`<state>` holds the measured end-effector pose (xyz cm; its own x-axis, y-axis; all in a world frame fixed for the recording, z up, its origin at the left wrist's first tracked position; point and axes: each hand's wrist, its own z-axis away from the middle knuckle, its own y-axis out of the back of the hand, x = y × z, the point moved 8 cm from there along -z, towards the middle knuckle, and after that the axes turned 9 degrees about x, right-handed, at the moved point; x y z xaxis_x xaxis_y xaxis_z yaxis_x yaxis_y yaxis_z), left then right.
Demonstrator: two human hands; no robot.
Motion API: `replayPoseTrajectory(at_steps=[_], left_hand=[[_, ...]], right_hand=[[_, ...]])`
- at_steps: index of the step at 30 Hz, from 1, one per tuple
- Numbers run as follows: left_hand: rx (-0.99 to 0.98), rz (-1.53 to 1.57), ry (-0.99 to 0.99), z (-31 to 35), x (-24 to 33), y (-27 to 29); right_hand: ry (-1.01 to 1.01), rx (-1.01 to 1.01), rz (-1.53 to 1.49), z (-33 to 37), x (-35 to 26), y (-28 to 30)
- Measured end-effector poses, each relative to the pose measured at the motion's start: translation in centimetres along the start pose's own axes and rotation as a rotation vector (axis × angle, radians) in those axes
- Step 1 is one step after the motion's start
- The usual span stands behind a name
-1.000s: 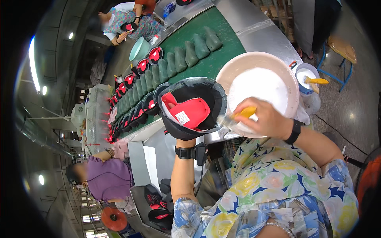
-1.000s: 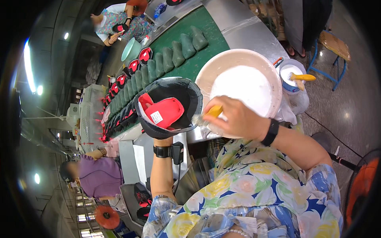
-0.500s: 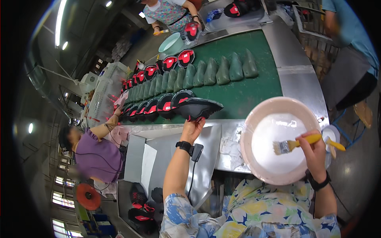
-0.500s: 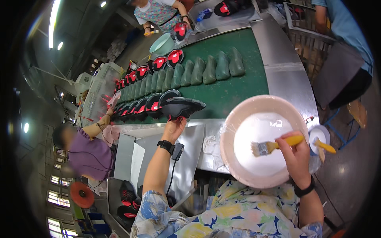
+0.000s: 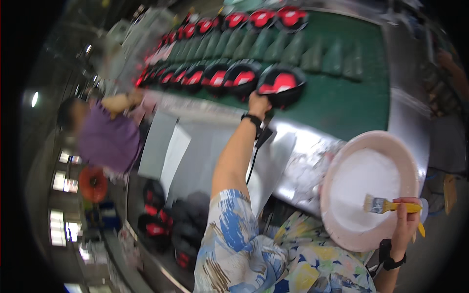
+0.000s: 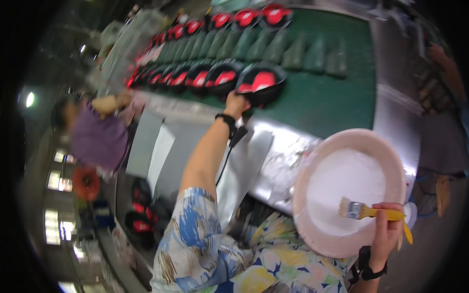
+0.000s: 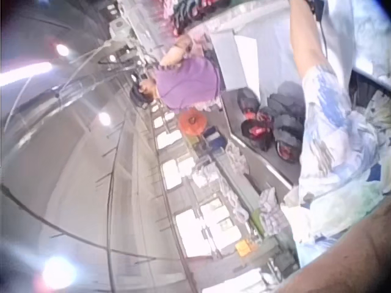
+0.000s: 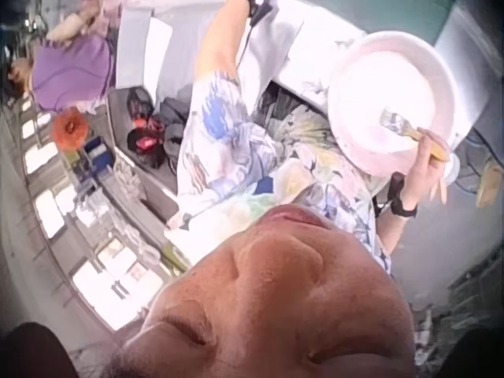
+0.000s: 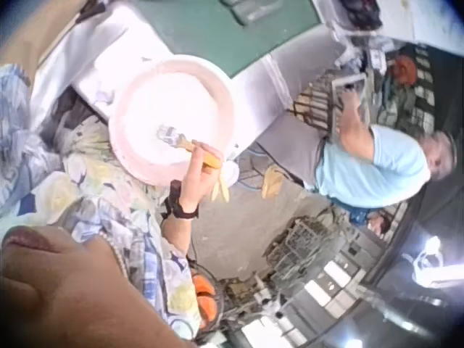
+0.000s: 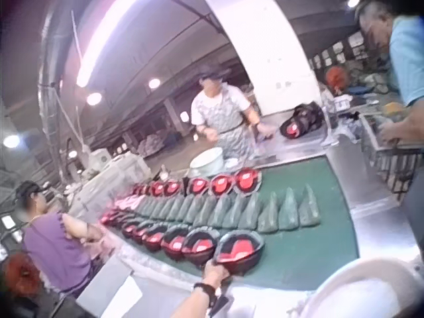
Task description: The recorder is using a brush to apply glue to the internal edges and uppers of shoes in a manufacturing line.
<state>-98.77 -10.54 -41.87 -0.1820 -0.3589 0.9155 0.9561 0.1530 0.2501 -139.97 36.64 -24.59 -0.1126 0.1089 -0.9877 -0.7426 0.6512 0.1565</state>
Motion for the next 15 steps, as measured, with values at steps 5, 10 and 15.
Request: replayPoseTrajectory(at_steps=[5,10,15], left_hand=[[-0.222,-0.306,-0.395,10.3,9.5,11.3],[0.128,-1.141,-0.464,19.5,4.0,38.6],[0.052,-0.217,0.516,29.4,-9.1,43.3]], right_hand=[[0.06,-0.032,0.045,-0.8,0.3,2.0],[0.038,-0.116,-0.074,-1.9,1.7,0.5],[0.052,-0.152,-0.079,-1.3,1.7,0.5]])
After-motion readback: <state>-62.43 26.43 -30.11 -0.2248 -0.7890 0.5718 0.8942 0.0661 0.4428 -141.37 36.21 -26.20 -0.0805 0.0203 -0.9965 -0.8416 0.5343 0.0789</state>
